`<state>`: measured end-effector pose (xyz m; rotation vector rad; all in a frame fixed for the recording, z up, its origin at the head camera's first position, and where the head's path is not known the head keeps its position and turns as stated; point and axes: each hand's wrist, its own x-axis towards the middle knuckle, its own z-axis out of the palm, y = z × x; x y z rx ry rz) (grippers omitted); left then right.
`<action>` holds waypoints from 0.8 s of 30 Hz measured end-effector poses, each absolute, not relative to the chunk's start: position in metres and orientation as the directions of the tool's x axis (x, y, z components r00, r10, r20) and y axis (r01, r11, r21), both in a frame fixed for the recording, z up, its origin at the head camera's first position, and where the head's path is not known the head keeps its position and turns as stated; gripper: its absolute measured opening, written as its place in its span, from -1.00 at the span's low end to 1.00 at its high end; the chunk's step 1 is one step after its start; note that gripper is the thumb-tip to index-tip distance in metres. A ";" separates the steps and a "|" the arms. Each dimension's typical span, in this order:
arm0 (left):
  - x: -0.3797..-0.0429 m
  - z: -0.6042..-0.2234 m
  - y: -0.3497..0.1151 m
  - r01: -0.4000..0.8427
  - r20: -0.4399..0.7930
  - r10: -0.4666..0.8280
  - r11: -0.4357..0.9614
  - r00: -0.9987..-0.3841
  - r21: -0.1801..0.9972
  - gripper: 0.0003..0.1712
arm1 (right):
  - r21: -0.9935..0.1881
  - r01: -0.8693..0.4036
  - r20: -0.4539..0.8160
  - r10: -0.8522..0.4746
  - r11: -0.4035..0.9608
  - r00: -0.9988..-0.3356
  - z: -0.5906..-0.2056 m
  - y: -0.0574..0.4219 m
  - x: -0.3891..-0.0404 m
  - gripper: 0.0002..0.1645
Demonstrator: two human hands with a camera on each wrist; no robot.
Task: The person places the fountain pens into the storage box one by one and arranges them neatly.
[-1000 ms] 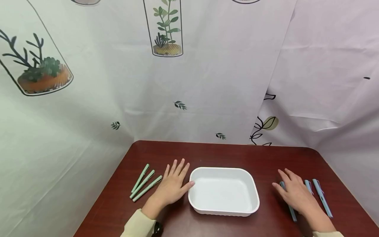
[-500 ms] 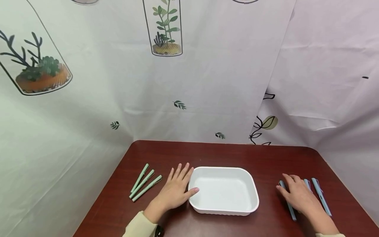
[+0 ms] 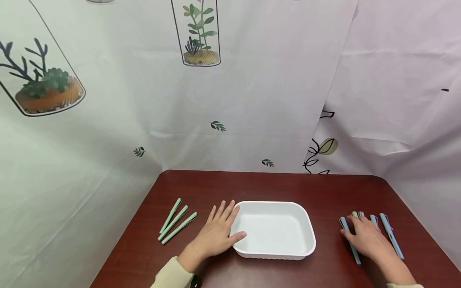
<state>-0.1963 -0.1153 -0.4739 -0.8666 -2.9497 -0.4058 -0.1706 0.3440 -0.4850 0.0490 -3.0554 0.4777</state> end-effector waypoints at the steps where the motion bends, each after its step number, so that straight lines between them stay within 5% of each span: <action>1: -0.196 -0.474 -0.115 0.538 0.113 0.527 0.809 -0.842 0.238 -0.02 | -0.304 -0.031 0.038 -0.020 0.952 -0.999 -0.485 0.344 -0.171 -0.27; 13: -0.191 -0.482 -0.114 0.535 0.108 0.525 0.809 -0.844 0.243 -0.03 | -0.283 0.091 -0.172 0.043 0.955 -0.984 -0.485 0.339 -0.176 -0.24; 24: -0.191 -0.482 -0.114 0.540 0.102 0.532 0.810 -0.841 0.229 0.05 | -0.277 0.110 -0.190 0.058 0.955 -0.980 -0.484 0.339 -0.179 -0.44</action>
